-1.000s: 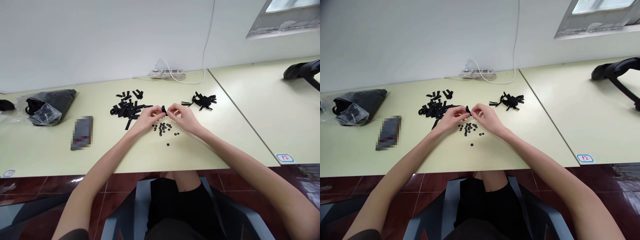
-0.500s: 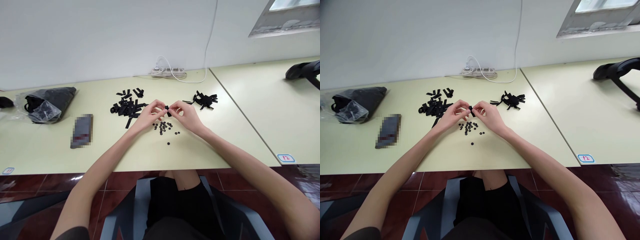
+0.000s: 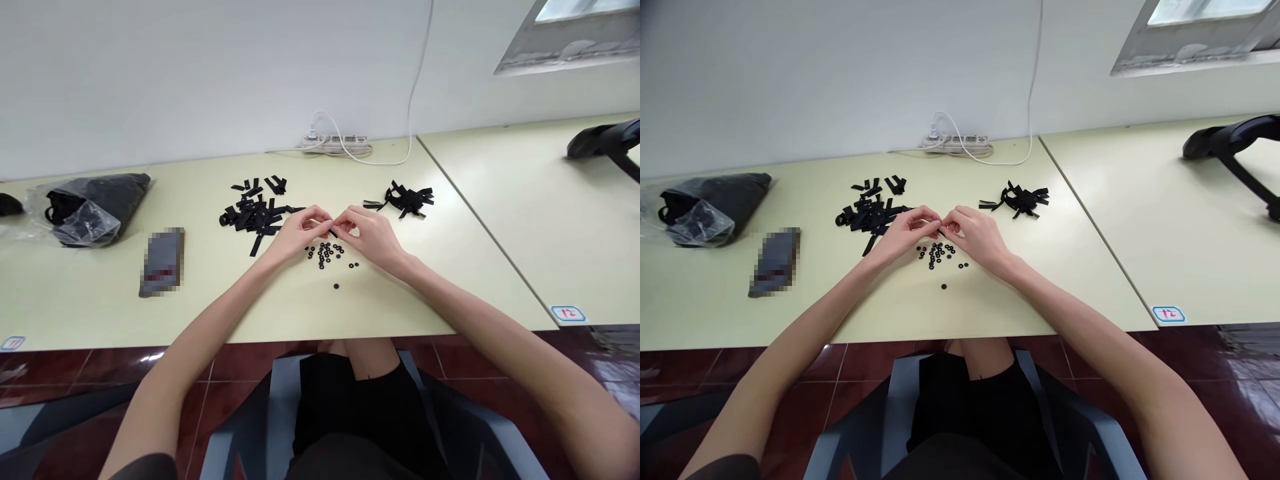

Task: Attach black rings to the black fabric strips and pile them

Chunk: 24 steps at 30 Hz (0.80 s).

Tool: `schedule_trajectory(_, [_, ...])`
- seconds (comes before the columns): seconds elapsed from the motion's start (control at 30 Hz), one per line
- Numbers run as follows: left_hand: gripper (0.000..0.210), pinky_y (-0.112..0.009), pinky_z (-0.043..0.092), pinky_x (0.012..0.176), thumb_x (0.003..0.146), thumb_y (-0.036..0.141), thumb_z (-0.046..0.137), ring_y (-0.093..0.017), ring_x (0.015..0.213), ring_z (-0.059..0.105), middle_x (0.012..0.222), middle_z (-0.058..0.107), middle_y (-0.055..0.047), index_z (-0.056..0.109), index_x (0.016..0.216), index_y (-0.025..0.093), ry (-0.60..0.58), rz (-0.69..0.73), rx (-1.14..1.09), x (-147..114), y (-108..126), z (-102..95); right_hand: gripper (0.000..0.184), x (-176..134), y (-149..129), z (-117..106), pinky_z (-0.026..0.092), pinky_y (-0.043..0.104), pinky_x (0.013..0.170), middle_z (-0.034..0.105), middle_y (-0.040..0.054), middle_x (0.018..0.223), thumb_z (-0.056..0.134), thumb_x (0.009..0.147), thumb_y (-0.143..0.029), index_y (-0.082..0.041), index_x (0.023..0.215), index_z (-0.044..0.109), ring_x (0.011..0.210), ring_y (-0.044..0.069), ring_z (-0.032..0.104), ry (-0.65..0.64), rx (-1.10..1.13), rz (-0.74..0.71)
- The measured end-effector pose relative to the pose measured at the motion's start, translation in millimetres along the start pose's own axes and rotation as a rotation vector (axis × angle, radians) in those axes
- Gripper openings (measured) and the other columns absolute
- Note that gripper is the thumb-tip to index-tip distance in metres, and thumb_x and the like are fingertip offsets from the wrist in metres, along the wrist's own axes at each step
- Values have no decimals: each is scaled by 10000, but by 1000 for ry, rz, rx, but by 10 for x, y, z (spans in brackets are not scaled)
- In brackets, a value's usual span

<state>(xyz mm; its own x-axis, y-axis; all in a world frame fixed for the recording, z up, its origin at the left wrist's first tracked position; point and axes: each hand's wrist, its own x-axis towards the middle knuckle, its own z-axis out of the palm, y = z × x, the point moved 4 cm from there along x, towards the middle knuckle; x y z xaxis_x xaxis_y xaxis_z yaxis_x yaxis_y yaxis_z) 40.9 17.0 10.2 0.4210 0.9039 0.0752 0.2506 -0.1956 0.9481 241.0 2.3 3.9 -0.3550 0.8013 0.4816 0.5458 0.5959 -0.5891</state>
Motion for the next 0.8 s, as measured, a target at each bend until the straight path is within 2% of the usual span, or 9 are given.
schedule_trajectory(0.2, [266,-415,659,1015,1004,473,813,-217,1034,806,1193,829,-97,771,1106,231,-13,11,1,8,-1,-25,259,14,34,9,505,399,792,825,86,1121,629,1152,-434,-252,988,714,914,232,733,-40,17,50])
schedule_trajectory(0.3, [277,-428,639,1084,1002,463,819,-210,1062,803,1233,833,-97,777,1143,229,1,27,2,12,13,-51,303,31,53,-6,501,411,814,818,78,1099,564,1175,-448,-261,978,698,914,235,713,-62,30,69])
schedule_trajectory(0.43, [293,-440,620,1136,985,449,838,-215,1111,805,1247,832,-100,777,1162,224,22,36,-29,30,-3,-88,281,46,63,-27,501,418,831,797,73,1048,566,1155,-433,-266,949,659,902,241,697,-72,55,77])
schedule_trajectory(0.67, [258,-444,627,1109,979,380,818,-227,1115,819,1227,839,-97,767,1180,225,-15,28,8,23,6,-90,159,52,13,-75,518,435,882,740,90,1029,573,1077,-322,-270,930,602,972,268,686,-21,16,49])
schedule_trajectory(0.8, [233,-435,626,1096,982,354,790,-220,1102,821,1268,833,-101,768,1171,220,-26,35,32,13,35,-83,184,53,21,-52,529,435,861,759,81,1010,571,1091,-364,-272,935,605,934,257,688,-72,55,67])
